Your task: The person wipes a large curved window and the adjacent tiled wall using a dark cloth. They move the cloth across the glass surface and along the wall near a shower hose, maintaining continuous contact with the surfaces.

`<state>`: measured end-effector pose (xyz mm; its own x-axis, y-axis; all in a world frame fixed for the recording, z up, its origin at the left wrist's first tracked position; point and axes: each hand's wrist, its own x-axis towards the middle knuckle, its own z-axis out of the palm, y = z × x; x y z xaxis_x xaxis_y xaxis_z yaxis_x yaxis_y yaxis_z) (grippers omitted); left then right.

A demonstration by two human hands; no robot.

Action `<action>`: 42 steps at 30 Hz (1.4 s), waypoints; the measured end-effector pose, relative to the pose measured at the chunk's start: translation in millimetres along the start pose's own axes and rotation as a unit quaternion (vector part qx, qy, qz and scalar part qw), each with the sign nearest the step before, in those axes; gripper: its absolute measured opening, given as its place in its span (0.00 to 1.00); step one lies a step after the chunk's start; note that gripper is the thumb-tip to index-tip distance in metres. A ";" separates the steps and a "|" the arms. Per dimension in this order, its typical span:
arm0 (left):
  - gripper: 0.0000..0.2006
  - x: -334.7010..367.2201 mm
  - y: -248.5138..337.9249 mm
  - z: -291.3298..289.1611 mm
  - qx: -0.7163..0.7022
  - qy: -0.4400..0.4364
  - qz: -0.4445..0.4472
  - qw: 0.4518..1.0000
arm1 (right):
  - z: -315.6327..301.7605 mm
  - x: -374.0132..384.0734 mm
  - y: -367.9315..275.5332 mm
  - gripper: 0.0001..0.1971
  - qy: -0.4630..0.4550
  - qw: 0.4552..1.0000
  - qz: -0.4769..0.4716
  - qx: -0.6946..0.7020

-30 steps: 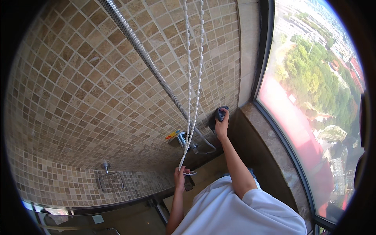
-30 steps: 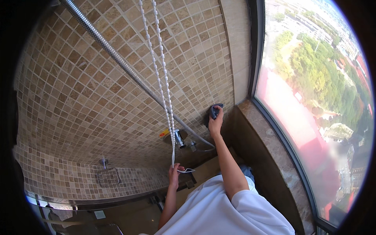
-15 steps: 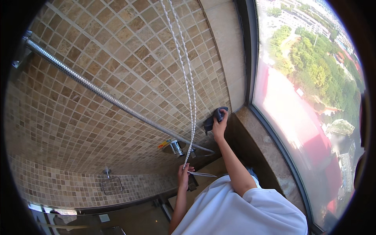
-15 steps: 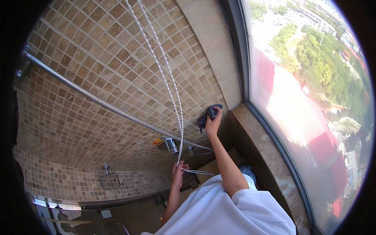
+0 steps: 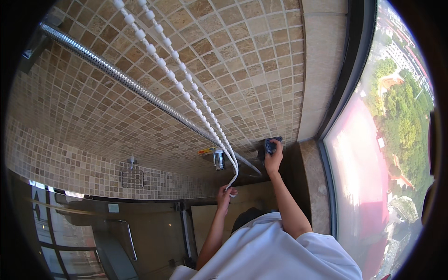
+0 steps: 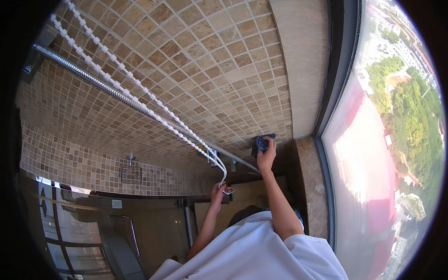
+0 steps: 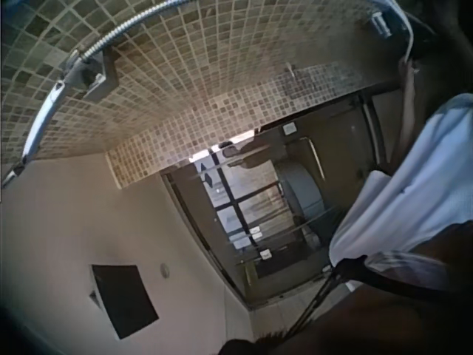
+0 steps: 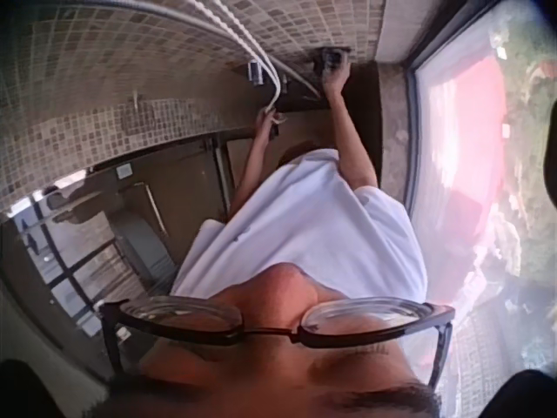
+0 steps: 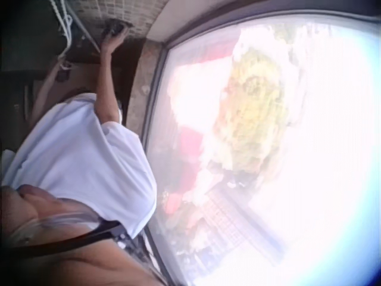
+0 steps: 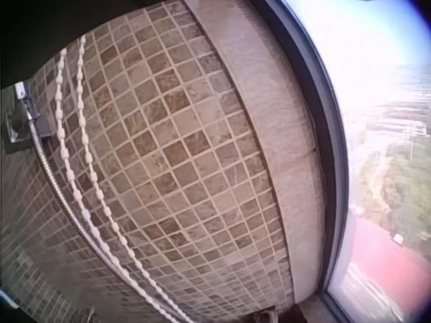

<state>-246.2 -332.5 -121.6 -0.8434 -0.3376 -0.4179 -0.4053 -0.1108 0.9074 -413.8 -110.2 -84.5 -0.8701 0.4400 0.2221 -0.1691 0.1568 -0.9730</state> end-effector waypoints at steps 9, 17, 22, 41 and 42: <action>0.17 -7.6 -21.3 -3.5 0.028 -0.065 -0.042 0.997 | 12.8 10.4 -98.9 0.22 -0.070 0.993 -0.030 0.089; 0.41 10.2 51.7 -4.0 0.235 -0.213 0.113 0.942 | -80.6 51.8 -119.4 0.16 0.144 0.893 0.119 0.409; 0.33 13.5 157.5 37.5 0.134 -0.263 0.298 0.908 | -94.6 13.4 -188.0 0.17 0.120 0.936 0.075 0.322; 0.11 -5.0 218.0 50.5 -0.055 -0.344 0.361 0.865 | -110.5 -69.3 -275.7 0.09 0.065 0.968 0.005 -0.242; 0.11 -10.7 223.5 46.6 -0.071 -0.351 0.359 0.862 | -102.2 -55.8 -288.5 0.09 0.077 0.980 -0.020 -0.185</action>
<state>-344.1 -310.1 83.6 -0.8851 0.2759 0.3747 0.3147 -0.2383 0.9188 -269.2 -89.6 190.2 -0.7817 0.5501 0.2939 0.0020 0.4734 -0.8808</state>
